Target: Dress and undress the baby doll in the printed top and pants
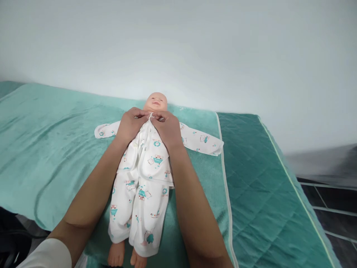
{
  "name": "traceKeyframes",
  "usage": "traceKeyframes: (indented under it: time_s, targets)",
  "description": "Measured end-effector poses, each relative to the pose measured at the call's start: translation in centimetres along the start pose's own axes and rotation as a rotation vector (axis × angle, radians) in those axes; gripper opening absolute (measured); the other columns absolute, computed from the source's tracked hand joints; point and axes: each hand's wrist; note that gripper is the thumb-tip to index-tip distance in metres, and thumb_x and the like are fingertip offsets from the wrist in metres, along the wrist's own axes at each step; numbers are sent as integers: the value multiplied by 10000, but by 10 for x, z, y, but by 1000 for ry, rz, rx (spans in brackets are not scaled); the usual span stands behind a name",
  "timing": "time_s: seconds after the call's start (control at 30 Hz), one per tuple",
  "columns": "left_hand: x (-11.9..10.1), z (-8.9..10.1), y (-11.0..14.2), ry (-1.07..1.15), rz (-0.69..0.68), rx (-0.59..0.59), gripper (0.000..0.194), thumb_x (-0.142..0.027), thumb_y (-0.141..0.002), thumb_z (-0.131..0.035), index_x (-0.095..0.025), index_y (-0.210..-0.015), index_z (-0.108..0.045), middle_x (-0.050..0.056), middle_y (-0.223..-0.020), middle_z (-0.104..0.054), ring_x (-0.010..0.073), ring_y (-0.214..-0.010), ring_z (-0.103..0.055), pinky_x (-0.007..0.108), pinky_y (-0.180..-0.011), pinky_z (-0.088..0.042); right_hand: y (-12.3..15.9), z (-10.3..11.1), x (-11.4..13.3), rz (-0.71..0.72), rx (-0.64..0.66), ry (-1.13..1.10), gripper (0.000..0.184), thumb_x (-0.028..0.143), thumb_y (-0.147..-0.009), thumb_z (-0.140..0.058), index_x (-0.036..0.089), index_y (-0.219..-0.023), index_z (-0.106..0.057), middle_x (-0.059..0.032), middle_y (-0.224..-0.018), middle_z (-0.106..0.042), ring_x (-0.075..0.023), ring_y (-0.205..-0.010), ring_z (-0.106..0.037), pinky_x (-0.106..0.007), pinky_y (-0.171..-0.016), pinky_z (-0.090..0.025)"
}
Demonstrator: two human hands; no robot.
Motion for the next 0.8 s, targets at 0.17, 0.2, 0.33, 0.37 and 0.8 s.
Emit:
traceKeyframes:
  time_s: [0.17,0.2,0.33,0.37,0.8]
  targets:
    - [-1,1,0,32,-13,36,118,-195,-881,-668,-184,-833,-774,28,-978,-710,167,-965,-661,323,-962,-517,0,-2,-1,34,5,83,194,294,-783,-676,179,-933,-720,-36,-946,-702,-153,-801,-598,-313,-811,-498]
    - [-1,1,0,36,-11,43,134,-216,-891,-662,-180,-817,-767,29,-963,-707,167,-962,-659,325,-963,-516,-1,-2,-1,47,5,101,185,290,-788,-667,182,-933,-706,-36,-955,-697,-154,-809,-595,-312,-811,-495]
    - [-2,0,1,72,21,48,146,-271,-865,-700,-169,-770,-744,38,-961,-711,175,-958,-667,331,-943,-521,-1,-4,-3,96,18,159,155,266,-801,-638,194,-937,-658,-38,-992,-678,-160,-851,-588,-314,-836,-480]
    - [-2,0,1,79,31,49,122,-252,-848,-704,-168,-769,-744,39,-972,-715,176,-959,-672,330,-936,-522,0,-5,-3,100,22,174,157,254,-802,-634,196,-946,-651,-37,-999,-674,-161,-859,-587,-317,-848,-474]
    - [-3,-1,2,8,83,47,92,-144,-744,-635,-154,-780,-719,46,-1007,-724,172,-907,-661,338,-891,-523,3,1,-1,22,48,122,163,234,-778,-647,208,-938,-668,-15,-922,-683,-156,-772,-581,-329,-809,-471]
Point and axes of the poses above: each hand's wrist, its own y-axis away from the middle knuckle, its own z-axis out of the back of the hand, x = y × z
